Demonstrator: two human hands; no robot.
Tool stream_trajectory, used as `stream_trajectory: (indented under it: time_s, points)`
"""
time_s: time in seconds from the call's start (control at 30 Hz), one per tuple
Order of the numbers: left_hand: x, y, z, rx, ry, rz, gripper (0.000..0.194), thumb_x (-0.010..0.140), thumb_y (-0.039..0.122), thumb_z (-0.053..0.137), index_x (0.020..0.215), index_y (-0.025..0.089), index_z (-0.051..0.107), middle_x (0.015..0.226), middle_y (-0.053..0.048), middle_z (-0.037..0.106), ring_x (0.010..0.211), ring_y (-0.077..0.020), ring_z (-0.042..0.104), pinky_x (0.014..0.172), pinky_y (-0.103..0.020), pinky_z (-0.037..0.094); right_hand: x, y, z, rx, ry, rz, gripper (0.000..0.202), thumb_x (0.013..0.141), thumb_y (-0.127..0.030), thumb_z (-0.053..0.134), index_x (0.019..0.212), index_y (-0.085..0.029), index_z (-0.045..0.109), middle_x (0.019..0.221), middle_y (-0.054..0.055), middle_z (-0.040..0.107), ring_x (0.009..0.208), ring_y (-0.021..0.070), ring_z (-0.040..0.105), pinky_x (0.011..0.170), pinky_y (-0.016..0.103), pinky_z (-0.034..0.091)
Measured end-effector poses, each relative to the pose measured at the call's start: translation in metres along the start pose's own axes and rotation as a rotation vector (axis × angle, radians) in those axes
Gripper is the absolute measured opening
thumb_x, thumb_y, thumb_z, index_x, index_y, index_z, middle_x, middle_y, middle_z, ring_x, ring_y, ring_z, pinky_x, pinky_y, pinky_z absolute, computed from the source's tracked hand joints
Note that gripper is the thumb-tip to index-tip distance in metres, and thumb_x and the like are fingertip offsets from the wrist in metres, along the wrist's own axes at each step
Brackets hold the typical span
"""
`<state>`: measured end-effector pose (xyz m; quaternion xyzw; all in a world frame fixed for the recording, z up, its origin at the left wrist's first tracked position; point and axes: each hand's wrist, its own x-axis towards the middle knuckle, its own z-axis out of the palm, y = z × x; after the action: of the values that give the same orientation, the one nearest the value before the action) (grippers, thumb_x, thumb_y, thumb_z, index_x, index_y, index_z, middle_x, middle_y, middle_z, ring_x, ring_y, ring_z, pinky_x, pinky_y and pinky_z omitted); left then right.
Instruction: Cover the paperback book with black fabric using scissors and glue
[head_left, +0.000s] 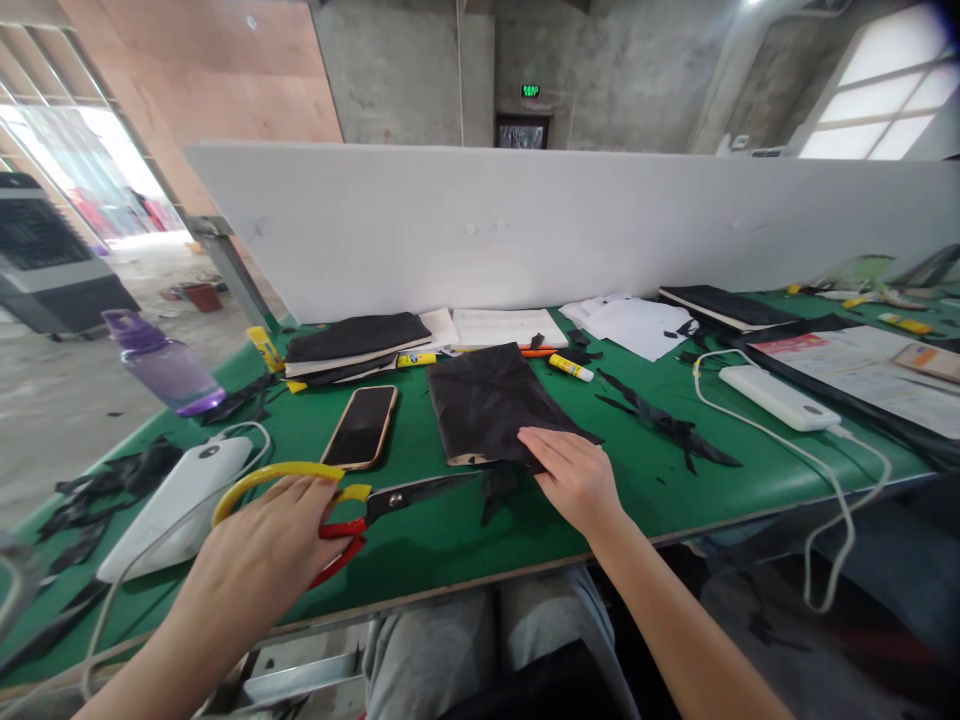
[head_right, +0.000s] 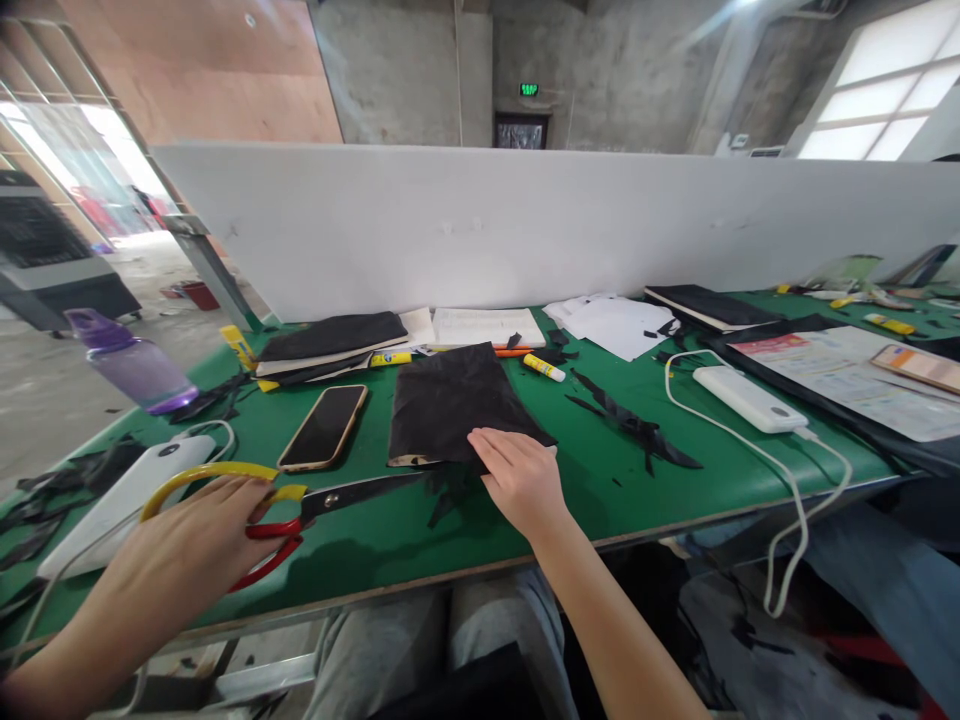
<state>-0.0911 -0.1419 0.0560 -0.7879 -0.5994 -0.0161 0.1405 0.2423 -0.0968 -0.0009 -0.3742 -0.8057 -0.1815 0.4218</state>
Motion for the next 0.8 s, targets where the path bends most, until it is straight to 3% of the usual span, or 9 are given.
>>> stream_trajectory:
  time_s: [0.23, 0.47, 0.6, 0.7, 0.8]
  points:
    - [-0.012, 0.001, -0.009, 0.006, -0.029, 0.009, 0.029, 0.083, 0.035, 0.044, 0.096, 0.014, 0.058, 0.098, -0.013, 0.067, 0.098, -0.0309, 0.062, 0.086, -0.043, 0.045, 0.0, 0.0, 0.0, -0.011, 0.006, 0.0, 0.046, 0.074, 0.001, 0.047, 0.114, -0.015, 0.064, 0.109, 0.006, 0.069, 0.1, 0.0191, 0.064, 0.087, 0.034, 0.054]
    - [-0.025, -0.005, -0.007, 0.011, -0.073, 0.018, 0.034, 0.082, 0.048, 0.044, 0.087, 0.017, 0.058, 0.084, -0.01, 0.067, 0.081, -0.0293, 0.065, 0.078, -0.043, 0.047, 0.0, 0.0, -0.001, -0.013, -0.01, -0.006, 0.043, 0.076, 0.0, 0.049, 0.114, -0.013, 0.064, 0.11, 0.007, 0.069, 0.101, 0.0193, 0.064, 0.088, 0.033, 0.053]
    - [-0.037, -0.006, 0.0, -0.094, -0.058, 0.024, 0.034, 0.077, 0.052, 0.048, 0.082, 0.02, 0.057, 0.082, -0.008, 0.067, 0.081, -0.0288, 0.065, 0.074, -0.042, 0.049, 0.0, 0.0, -0.002, -0.005, -0.009, -0.002, 0.044, 0.075, 0.0, 0.049, 0.115, -0.013, 0.063, 0.11, 0.007, 0.069, 0.102, 0.0193, 0.064, 0.088, 0.033, 0.053]
    - [-0.047, 0.002, 0.005, -0.255, -0.042, -0.02, 0.028, 0.073, 0.044, 0.054, 0.088, 0.022, 0.058, 0.088, -0.006, 0.068, 0.084, -0.0235, 0.065, 0.075, -0.034, 0.05, 0.0, -0.001, -0.002, -0.003, -0.014, 0.005, 0.045, 0.075, 0.0, 0.049, 0.115, -0.014, 0.063, 0.111, 0.007, 0.069, 0.102, 0.0192, 0.064, 0.089, 0.033, 0.052]
    - [-0.053, 0.023, 0.0, -0.444, -0.193, -0.056, 0.014, 0.064, 0.025, 0.053, 0.078, 0.024, 0.058, 0.074, 0.001, 0.066, 0.065, -0.0157, 0.062, 0.061, -0.025, 0.049, -0.001, -0.001, -0.001, 0.005, -0.01, 0.01, 0.047, 0.074, 0.0, 0.05, 0.116, -0.015, 0.062, 0.111, 0.007, 0.069, 0.103, 0.0193, 0.063, 0.089, 0.033, 0.052]
